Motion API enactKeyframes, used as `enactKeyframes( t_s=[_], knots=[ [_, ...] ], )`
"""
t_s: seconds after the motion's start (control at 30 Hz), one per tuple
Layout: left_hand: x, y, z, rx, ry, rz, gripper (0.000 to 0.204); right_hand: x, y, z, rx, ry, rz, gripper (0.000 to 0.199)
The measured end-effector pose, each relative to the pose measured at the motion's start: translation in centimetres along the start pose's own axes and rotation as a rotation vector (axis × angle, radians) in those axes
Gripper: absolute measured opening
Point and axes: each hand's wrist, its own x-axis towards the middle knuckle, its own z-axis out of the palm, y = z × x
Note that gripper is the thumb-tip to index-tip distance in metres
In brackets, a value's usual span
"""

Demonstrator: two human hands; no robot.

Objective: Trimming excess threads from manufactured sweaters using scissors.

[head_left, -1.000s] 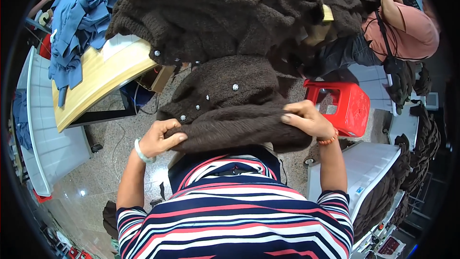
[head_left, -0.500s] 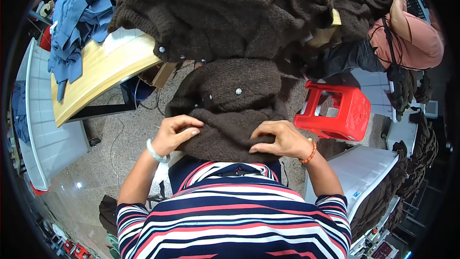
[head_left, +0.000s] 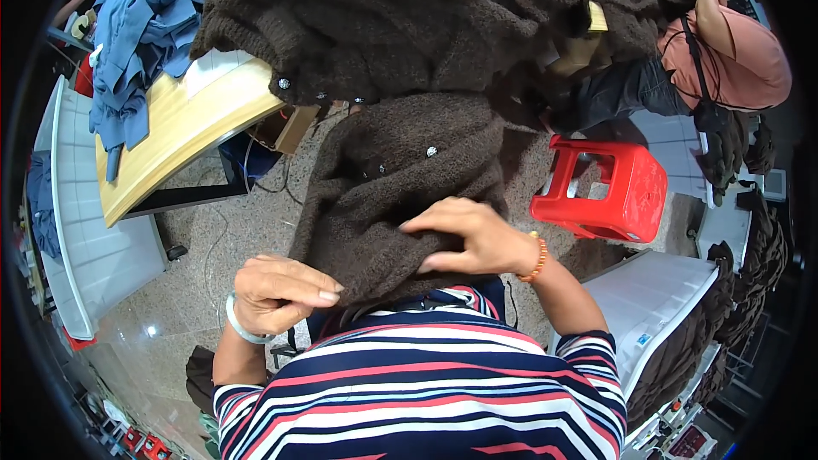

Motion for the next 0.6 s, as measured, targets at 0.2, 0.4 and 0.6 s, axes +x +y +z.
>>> enactKeyframes(
  t_s=[0.2, 0.4, 0.6],
  knots=[
    [-1.4, 0.4, -1.9, -0.036, 0.240, -0.003, 0.013, -3.0, 0.8, -1.9, -0.291, -0.379, 0.584, 0.056],
    [-4.3, -2.9, -3.3, 0.141, 0.360, -0.244, 0.018, -8.7, -1.0, -4.0, -0.642, 0.345, 0.580, 0.034],
    [-0.7, -5.5, -0.8, 0.192, -0.126, -0.516, 0.072, -6.1, -3.0, -2.7, -0.588, 0.578, 0.132, 0.036]
  ],
)
